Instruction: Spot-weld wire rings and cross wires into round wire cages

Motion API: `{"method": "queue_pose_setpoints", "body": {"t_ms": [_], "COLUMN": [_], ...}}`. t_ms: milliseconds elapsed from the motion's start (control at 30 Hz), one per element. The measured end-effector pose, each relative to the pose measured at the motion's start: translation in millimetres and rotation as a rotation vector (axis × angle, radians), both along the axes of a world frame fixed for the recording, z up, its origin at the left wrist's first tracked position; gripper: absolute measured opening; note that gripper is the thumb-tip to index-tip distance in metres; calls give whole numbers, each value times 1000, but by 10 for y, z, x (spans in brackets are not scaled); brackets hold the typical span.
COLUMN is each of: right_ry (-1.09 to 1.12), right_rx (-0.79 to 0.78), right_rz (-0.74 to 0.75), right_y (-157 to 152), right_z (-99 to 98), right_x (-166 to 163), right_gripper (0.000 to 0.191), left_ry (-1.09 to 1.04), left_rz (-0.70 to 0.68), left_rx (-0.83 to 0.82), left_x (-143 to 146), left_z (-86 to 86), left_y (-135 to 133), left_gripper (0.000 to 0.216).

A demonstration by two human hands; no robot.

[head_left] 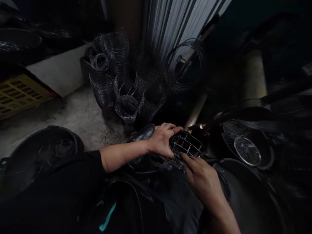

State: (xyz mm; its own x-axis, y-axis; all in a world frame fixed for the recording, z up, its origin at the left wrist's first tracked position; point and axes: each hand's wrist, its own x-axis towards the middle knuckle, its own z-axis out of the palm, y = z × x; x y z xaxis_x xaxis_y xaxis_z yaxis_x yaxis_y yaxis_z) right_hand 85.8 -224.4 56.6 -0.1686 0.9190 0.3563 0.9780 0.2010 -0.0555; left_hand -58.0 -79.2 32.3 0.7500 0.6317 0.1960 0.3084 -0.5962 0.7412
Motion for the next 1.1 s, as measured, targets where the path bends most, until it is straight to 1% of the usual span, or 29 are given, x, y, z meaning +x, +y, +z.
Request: {"method": "queue_pose_setpoints", "body": {"t_ms": [100, 300, 400, 500, 600, 733, 833, 933, 1033, 1100], "right_ry": [72, 18, 12, 27, 41, 92, 92, 92, 147, 222], "right_rx": [97, 198, 209, 188, 181, 201, 190, 201, 210, 235], "right_rz": [40, 33, 17, -10, -7, 11, -32, -76, -91, -151], "right_y": [50, 207, 308, 394, 426, 424, 479, 584, 631, 591], "right_z": [25, 31, 31, 38, 36, 22, 15, 13, 9, -4], "right_x": [84, 261, 358, 439, 473, 467, 490, 552, 593, 589], "right_gripper": [26, 22, 22, 22, 21, 18, 19, 22, 22, 22], "left_ry": [-15, -59, -48, -52, -53, -59, -35, -4, 17, 20], "left_rz": [-2, 35, 57, 79, 89, 69, 67, 93, 103, 93], "left_rx": [-15, -37, -56, -59, -74, -101, -96, -96, -96, -97], "left_x": [75, 233, 317, 393, 437, 453, 487, 554, 606, 626], "left_z": [18, 89, 122, 132, 101, 62, 84, 119, 131, 134], "left_y": [40, 179, 263, 328, 361, 389, 439, 504, 550, 572], "left_gripper": [101, 100, 99, 98, 98, 100, 96, 92, 92, 93]}}
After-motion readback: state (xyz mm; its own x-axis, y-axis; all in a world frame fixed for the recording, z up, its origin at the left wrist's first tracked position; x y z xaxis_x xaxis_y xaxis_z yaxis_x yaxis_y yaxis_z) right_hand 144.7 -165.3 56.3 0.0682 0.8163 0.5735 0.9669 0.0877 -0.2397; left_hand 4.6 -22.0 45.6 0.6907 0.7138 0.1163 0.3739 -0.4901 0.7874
